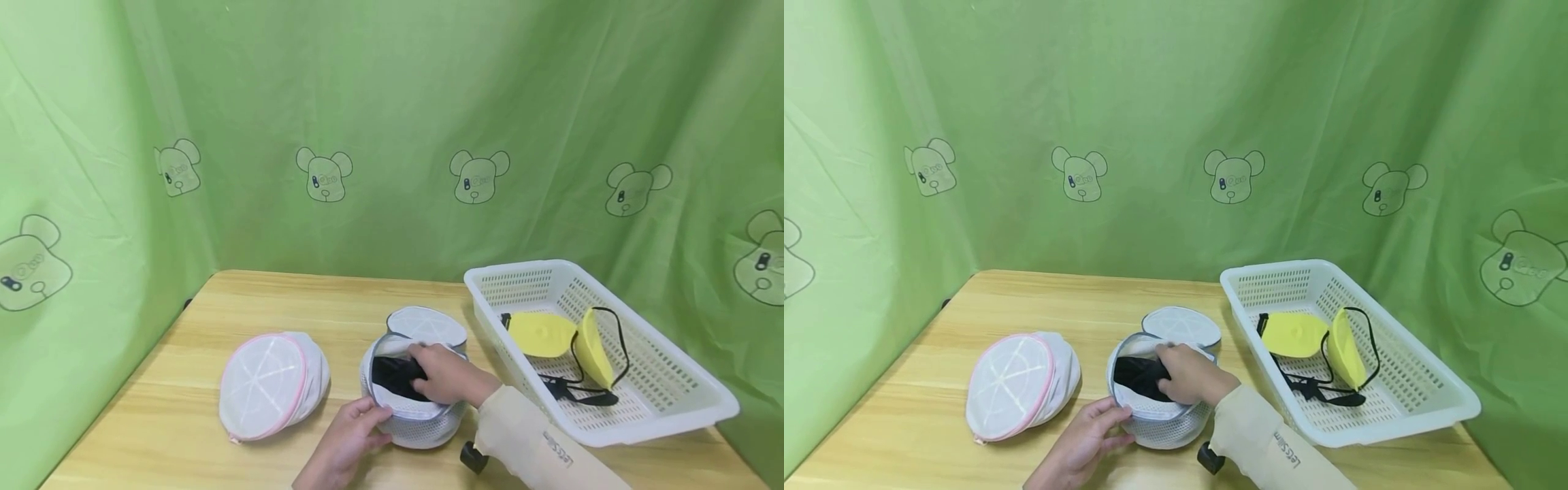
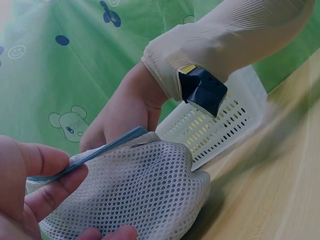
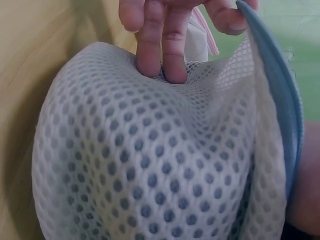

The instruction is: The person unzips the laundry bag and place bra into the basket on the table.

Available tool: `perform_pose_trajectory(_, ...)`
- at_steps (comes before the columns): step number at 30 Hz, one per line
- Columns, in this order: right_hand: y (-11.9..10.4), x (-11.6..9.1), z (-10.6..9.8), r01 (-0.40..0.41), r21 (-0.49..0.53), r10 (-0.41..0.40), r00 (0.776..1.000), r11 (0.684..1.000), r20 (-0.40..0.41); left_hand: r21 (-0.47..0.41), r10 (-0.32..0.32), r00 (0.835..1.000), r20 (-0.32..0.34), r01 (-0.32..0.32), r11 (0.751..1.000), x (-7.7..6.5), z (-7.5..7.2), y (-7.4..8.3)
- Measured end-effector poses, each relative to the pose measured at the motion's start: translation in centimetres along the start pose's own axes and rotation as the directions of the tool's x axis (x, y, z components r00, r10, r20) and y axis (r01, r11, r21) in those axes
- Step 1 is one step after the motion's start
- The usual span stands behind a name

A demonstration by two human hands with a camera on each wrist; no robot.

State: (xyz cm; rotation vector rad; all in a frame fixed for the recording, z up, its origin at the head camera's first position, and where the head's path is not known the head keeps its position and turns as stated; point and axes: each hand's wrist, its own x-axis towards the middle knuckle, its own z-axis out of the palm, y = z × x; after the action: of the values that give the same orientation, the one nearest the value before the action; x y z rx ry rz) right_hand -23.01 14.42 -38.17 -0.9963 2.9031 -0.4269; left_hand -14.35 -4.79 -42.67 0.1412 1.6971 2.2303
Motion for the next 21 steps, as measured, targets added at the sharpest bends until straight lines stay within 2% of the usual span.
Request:
perform_pose_trajectory(8, 0.09, -0.15, -0.30, 0.047, 0.043, -0.045, 0.998, 0.998, -0.041, 0.005, 0.006, 1.000, -0.009, -0.006, 1.000, 0.08, -0.10, -0.11)
perform_pose_trajectory(15, 0.05, -0.26, -0.51, 0.050, 0.116, -0.043, 0.997, 0.992, -0.060, 0.006, 0.007, 1.000, -0.017, -0.007, 1.000, 0.19, -0.15, -0.40)
perform_pose_trajectory(21, 0.36, -0.31, -0.52, 0.083, 0.136, -0.069, 0.992, 0.987, -0.104, -0.003, 0.007, 1.000, -0.010, -0.007, 1.000, 0.22, -0.19, -0.34)
